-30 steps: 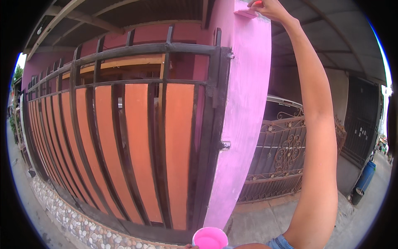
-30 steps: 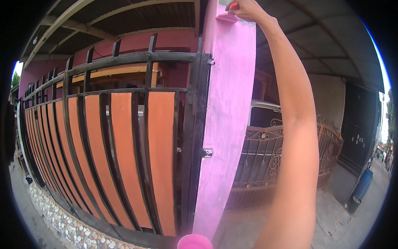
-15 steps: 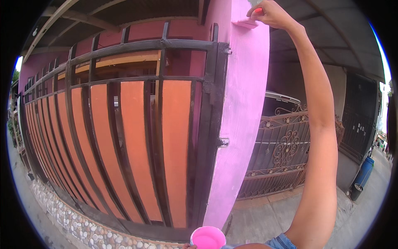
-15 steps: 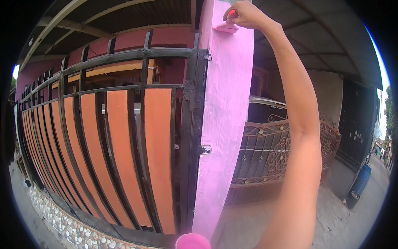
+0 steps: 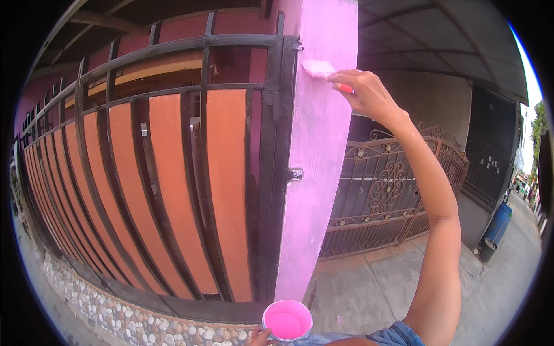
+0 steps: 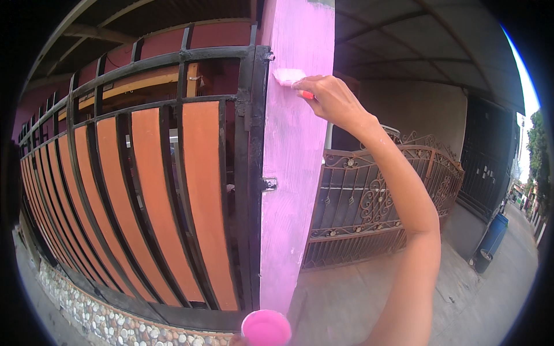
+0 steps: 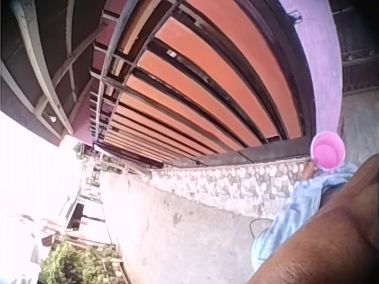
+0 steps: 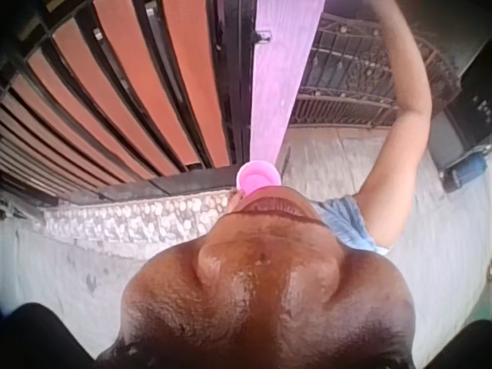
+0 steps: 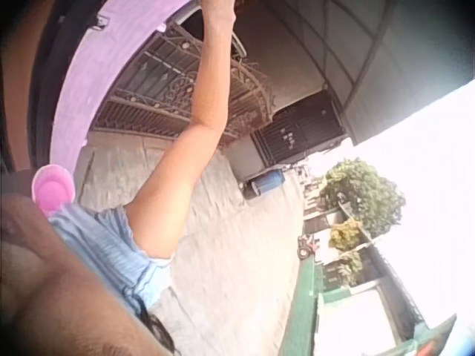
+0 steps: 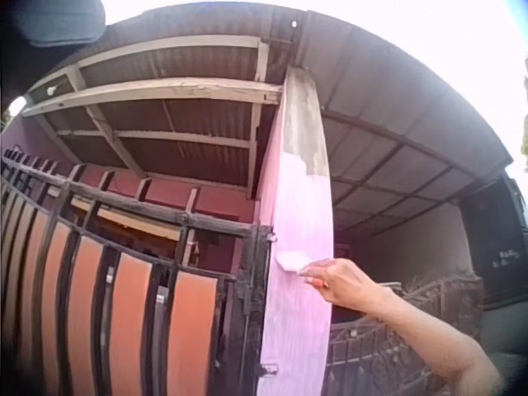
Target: The person dips a paintbrush into a bucket of paint and applies the paint onto a wall pillar.
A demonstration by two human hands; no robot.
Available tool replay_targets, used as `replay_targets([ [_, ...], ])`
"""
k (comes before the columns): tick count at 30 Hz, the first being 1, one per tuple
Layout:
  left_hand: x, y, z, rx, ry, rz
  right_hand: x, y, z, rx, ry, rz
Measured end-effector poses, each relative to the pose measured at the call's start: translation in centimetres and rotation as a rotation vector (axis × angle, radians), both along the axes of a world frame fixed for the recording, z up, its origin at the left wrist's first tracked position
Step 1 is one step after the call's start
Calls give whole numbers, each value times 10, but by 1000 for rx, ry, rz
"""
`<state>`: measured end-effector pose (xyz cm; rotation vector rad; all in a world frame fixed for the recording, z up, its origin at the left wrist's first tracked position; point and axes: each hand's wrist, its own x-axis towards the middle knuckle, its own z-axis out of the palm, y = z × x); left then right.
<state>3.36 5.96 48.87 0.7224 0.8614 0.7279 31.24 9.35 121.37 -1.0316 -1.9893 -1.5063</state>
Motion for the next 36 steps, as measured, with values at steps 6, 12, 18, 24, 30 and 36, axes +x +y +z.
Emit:
replay_targets([
  [6,8,-8,-12,1,-7,-5,-11,-42,36,-483,266,-93],
  [12,12,-19,-23,-4,-4,4,19,-33,157,-219,247,-57],
  [18,6,-23,-28,-26,2,17,6,-1,146,393,126,130],
  [24,-25,-24,62,-109,-22,12,41,27,-6,256,82,53],
  [30,-33,-15,83,-98,-17,-48,21,-50,-139,-336,266,-69],
  [36,-38,-22,89,-66,-32,-108,15,-52,-78,-558,415,-175],
])
